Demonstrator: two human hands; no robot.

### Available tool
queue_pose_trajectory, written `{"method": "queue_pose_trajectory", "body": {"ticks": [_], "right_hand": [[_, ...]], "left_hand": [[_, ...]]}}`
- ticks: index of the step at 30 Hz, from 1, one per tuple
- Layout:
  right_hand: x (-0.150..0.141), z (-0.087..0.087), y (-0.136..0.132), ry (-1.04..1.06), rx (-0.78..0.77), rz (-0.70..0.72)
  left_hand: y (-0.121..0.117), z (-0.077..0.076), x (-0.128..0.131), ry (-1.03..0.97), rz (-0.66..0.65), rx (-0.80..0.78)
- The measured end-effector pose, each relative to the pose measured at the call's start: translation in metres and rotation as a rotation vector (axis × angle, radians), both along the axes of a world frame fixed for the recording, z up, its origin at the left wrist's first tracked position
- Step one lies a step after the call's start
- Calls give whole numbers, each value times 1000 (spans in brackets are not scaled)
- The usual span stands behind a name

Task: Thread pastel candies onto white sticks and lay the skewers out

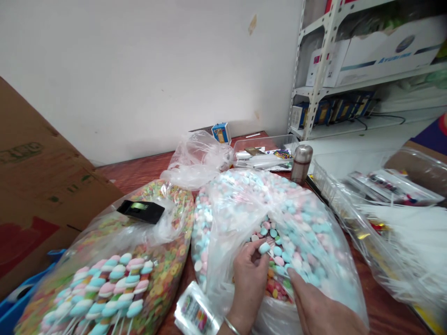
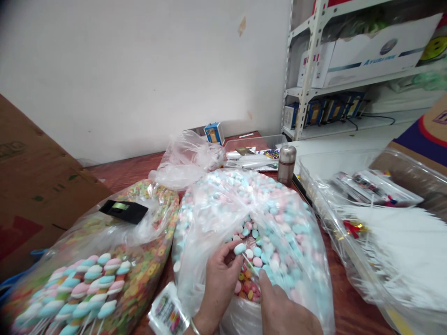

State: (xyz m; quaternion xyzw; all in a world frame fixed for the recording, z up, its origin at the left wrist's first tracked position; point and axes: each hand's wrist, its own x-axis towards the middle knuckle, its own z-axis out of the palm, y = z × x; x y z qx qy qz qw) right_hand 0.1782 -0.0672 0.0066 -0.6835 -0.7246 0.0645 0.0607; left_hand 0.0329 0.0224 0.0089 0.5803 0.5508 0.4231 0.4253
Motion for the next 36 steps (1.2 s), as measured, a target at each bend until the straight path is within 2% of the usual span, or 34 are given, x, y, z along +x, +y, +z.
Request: {"method": "queue_pose_trajectory", "body": {"ticks": [5, 12, 14, 18, 21, 23, 26, 30, 33, 36], "right_hand": [[-6, 0, 1, -29, 87, 27], [-24, 9, 3, -114, 77, -75], [-27, 5, 5, -93, 57, -70], [-24, -11, 13, 22, -50, -132], [-13, -21, 22, 121, -142, -177], [-7, -23, 25, 136, -163, -188], [-3, -18, 28, 119, -154, -179], [-11, -5, 32, 139, -184, -140], [-19, -2, 35, 153, -184, -95], [-23, -5, 38, 160, -163, -73]], "left_hand": [[-3, 2, 2, 27, 0, 41], [-12, 0, 6, 66, -21, 40], [-20, -5, 9, 87, -44, 46], [-44, -18, 12, 116, -171, 29], [-50, -20, 3, 168, -254, -21], [-43, -16, -9, 244, -231, 29], [-19, -8, -34, 430, -127, 142], [13, -4, -62, 734, -62, 129], [25, -4, -67, 887, -9, 159], [29, -5, -59, 929, -52, 191]]}}
